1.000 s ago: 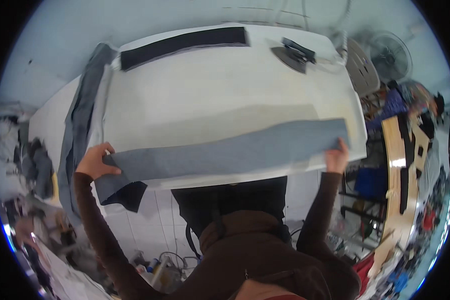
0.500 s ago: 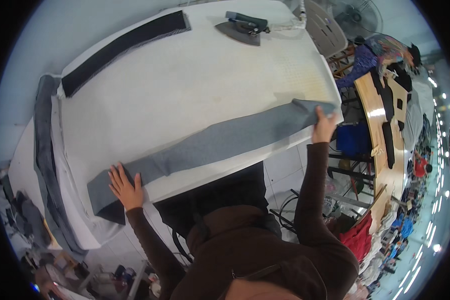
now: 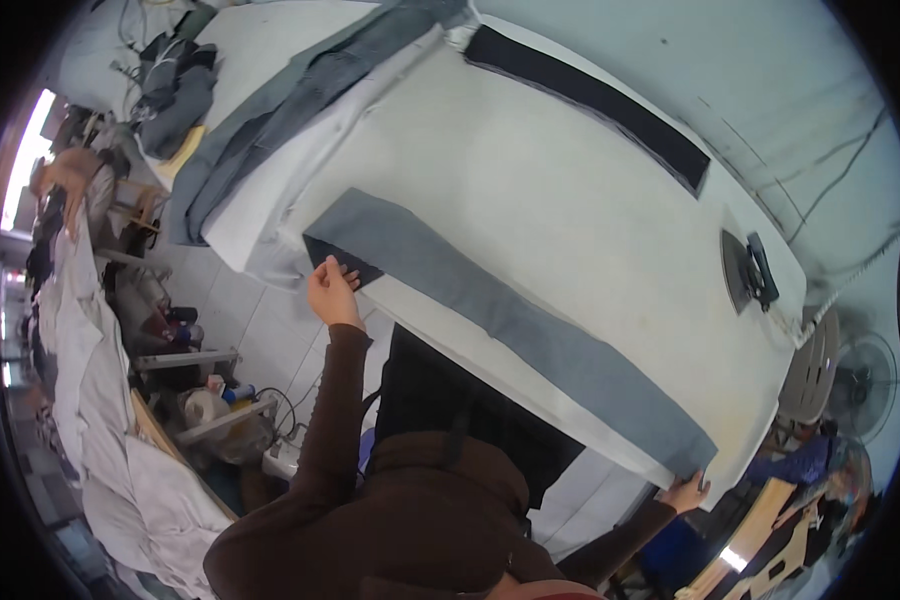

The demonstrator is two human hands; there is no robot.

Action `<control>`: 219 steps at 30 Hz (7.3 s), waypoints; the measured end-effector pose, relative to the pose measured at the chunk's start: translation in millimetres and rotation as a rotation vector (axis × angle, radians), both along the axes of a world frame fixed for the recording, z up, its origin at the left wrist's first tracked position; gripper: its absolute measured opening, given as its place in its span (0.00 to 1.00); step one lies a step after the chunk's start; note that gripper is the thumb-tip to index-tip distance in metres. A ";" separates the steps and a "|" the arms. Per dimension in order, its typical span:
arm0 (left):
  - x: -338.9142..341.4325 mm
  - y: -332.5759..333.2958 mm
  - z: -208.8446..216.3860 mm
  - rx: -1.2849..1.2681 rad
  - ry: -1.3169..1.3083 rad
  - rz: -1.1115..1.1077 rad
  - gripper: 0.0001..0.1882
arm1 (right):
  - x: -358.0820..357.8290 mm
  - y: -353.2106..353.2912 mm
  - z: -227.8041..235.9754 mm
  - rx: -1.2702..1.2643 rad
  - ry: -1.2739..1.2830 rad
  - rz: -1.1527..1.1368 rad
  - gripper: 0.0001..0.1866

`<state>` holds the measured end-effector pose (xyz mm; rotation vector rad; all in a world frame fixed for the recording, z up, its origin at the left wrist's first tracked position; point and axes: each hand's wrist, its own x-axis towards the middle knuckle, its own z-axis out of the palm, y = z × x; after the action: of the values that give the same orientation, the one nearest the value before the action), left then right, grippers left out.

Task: The person irons several long strips of dark and light gray fabric on a white ironing board. They repeatedly fold the edges of the fabric strips, press them with a steam iron, and adjust the pieces to ensure the seams are flat. The person handles the fabric strips one at a time, moving them around the board to iron different sections.

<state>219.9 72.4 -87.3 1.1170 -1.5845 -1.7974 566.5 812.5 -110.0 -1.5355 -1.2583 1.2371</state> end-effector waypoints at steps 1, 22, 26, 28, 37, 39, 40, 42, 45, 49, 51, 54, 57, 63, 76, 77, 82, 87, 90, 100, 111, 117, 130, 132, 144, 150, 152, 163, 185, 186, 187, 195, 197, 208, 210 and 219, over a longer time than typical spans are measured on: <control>-8.8 2.1 4.4 0.023 -0.017 -0.043 0.24 | -3.1 -6.6 10.1 0.060 -0.022 -0.007 0.33; -158.3 -87.1 -32.8 -0.254 -0.050 -0.211 0.41 | -63.7 84.0 166.9 0.327 0.179 0.536 0.20; -180.7 -76.0 -1.7 -0.154 -0.079 -0.194 0.38 | -84.6 55.3 191.9 0.259 0.102 0.485 0.20; -207.1 -95.0 19.5 0.122 0.237 -0.190 0.27 | -104.3 58.7 210.7 0.272 0.081 0.555 0.20; -256.0 -163.4 164.0 0.218 0.617 -0.180 0.11 | -116.6 110.9 276.4 0.388 0.177 0.609 0.26; -241.6 -134.1 152.7 0.188 0.548 -0.122 0.12 | -100.8 114.5 250.4 0.282 0.234 0.629 0.27; -229.7 -129.1 138.6 0.120 0.530 -0.157 0.13 | -96.4 103.8 224.2 0.282 0.147 0.663 0.26; -200.2 -172.2 70.7 0.031 0.442 -0.177 0.17 | -101.9 104.2 146.2 0.100 0.145 0.619 0.28; -180.4 -172.3 0.6 0.008 0.355 -0.239 0.23 | -72.3 86.2 54.5 -0.053 -0.027 0.474 0.26; -170.9 -185.0 -14.0 -0.085 0.269 -0.352 0.24 | -53.6 58.5 29.6 -0.055 0.001 0.406 0.25; -183.4 -208.4 4.6 -0.036 0.249 -0.237 0.22 | -70.4 45.3 35.5 0.023 0.062 0.396 0.26; -178.8 -211.5 9.2 0.061 0.246 -0.218 0.22 | -80.0 46.9 73.6 -0.008 -0.145 0.414 0.26; -184.6 -213.5 21.1 -0.002 0.256 -0.100 0.23 | -71.8 46.4 86.4 0.077 0.085 0.392 0.26; -155.5 -234.4 21.0 -0.242 0.112 -0.152 0.23 | -10.6 54.8 91.3 0.055 -0.051 0.398 0.28; -215.1 -215.0 52.2 -0.279 0.190 -0.115 0.23 | -57.0 92.0 142.6 0.159 0.144 0.450 0.27; -219.1 -224.9 44.2 -0.358 0.156 -0.165 0.23 | -58.5 92.0 125.0 0.147 0.166 0.451 0.27; -205.1 -208.4 -14.5 -0.417 0.102 -0.288 0.22 | -28.5 70.8 30.9 0.025 -0.154 0.371 0.27; -163.9 -169.7 -5.8 -1.117 -0.033 -0.161 0.27 | -18.0 45.6 17.3 0.330 -0.420 0.351 0.28; -119.1 -42.5 10.3 -1.411 0.099 -0.396 0.32 | -35.1 10.6 23.7 0.785 -1.258 0.187 0.30; -50.6 178.9 64.0 -1.120 0.270 -1.789 0.12 | -252.3 -263.7 62.7 0.822 -0.180 1.426 0.22; -90.1 218.1 63.0 -0.706 0.028 -2.300 0.13 | -285.2 -278.9 82.6 0.345 -0.481 1.795 0.16; -90.6 218.1 61.0 -0.458 -0.040 -2.357 0.14 | -300.1 -275.4 92.0 0.164 -0.492 1.894 0.17; -61.9 208.3 0.3 -1.346 0.369 -1.339 0.15 | -302.0 -280.7 46.2 0.841 -0.278 1.336 0.12; -71.0 175.6 -1.3 -1.429 0.286 -1.249 0.18 | -292.5 -267.1 44.6 0.931 -0.376 1.212 0.14; -151.2 21.0 26.0 -1.216 0.028 -1.388 0.11 | -55.9 84.1 -5.3 0.741 -1.013 0.625 0.31; -154.5 86.9 64.9 -1.415 0.133 -1.962 0.21 | -61.7 109.1 -2.6 0.506 -0.977 0.525 0.33; -162.3 108.4 74.3 -1.202 -0.177 -2.012 0.22 | -52.4 125.5 9.2 0.309 -0.958 0.561 0.33; -114.9 117.7 47.6 -1.262 -0.134 -1.600 0.14 | -37.6 96.0 13.6 0.401 -0.981 0.314 0.33; 36.9 323.3 22.8 -1.625 -0.089 -1.490 0.39 | -16.8 121.5 -10.3 0.820 -0.927 0.467 0.11; 34.4 313.1 24.8 -1.601 -0.071 -1.480 0.39 | -24.0 114.7 -13.5 0.703 -0.967 0.430 0.12; 39.5 295.5 27.6 -1.580 -0.070 -1.468 0.39 | -38.3 101.8 -10.9 0.571 -1.067 0.455 0.14; -37.2 108.4 7.9 -1.452 -0.199 -0.639 0.34 | 9.0 137.4 45.9 0.799 -0.764 0.569 0.17; -77.6 -1.0 -6.4 -1.492 -0.224 -0.246 0.32 | 12.3 150.1 71.3 0.768 -0.665 0.608 0.16; -174.5 -106.6 16.7 -1.343 -0.630 -0.526 0.15 | -6.0 122.9 197.6 0.913 -0.741 0.521 0.22; -177.7 -112.1 17.0 -1.313 -0.715 -0.517 0.15 | -15.2 109.5 201.9 0.869 -0.752 0.496 0.22; -176.9 -150.7 90.5 -1.365 -0.265 -0.334 0.08 | -11.7 88.7 221.4 1.012 -0.890 0.321 0.23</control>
<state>43.0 -78.3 3.1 0.3928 -2.5420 -0.3287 554.9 901.2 111.4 -1.0827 -2.2687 -0.1236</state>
